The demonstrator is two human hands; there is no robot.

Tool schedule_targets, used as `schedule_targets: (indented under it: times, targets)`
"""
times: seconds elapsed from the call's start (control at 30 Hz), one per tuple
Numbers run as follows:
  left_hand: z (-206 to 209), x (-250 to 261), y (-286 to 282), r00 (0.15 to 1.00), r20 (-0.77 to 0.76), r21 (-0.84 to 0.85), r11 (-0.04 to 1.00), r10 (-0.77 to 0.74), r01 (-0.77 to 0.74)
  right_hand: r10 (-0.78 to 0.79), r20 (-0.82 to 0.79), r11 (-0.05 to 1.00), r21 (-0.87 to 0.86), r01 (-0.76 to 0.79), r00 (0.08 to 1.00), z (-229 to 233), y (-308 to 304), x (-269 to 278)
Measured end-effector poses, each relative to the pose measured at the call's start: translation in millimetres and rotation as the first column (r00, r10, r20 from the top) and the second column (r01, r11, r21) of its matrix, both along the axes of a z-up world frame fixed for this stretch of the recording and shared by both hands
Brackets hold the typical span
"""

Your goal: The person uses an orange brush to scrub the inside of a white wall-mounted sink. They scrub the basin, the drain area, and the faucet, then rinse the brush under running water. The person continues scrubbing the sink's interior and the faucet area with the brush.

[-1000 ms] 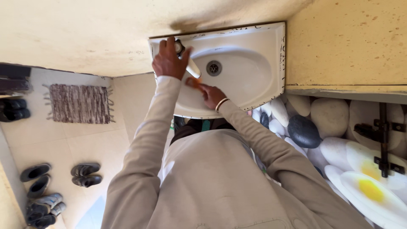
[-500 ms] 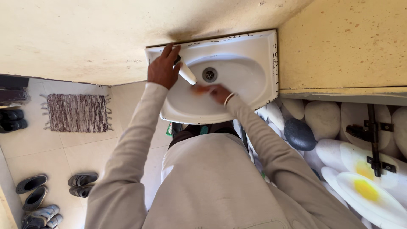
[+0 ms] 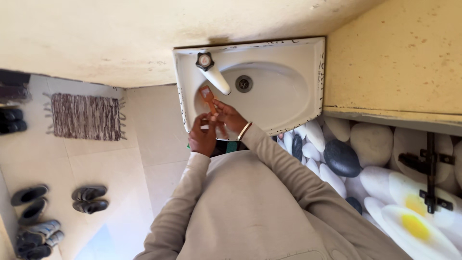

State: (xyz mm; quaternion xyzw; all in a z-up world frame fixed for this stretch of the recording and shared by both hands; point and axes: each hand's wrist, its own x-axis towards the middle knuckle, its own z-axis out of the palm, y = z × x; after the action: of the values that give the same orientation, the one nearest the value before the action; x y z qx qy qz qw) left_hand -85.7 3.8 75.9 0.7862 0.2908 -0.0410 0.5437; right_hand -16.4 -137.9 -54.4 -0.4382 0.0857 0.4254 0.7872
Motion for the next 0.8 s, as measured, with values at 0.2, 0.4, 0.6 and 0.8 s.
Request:
schedule_targets:
  times: [0.2, 0.4, 0.6, 0.8]
  targets:
    - [-26.1, -27.1, 21.3, 0.998, 0.064, -0.285, 0.959, 0.027, -0.008, 0.133, 0.221, 0.982, -0.159, -0.099, 0.966, 105.3, 30.0, -34.8]
    - [-49.9, -46.4, 21.9, 0.949, -0.003, -0.483, 0.831, 0.315, -0.277, 0.402, 0.545, 0.824, -0.566, -0.031, 0.736, 104.9, 39.5, -41.8]
    - [-51.0, -26.5, 34.4, 0.969, 0.229, 0.227, 0.963, 0.094, -0.147, 0.307, 0.478, 0.833, -0.553, 0.010, 0.823, 100.0, 14.1, -36.9]
    - [-33.9, 73.9, 56.8, 0.985, 0.164, 0.385, 0.915, 0.061, -0.121, 0.219, 0.508, 0.865, -0.497, 0.076, 0.833, 87.1, -19.3, -36.0]
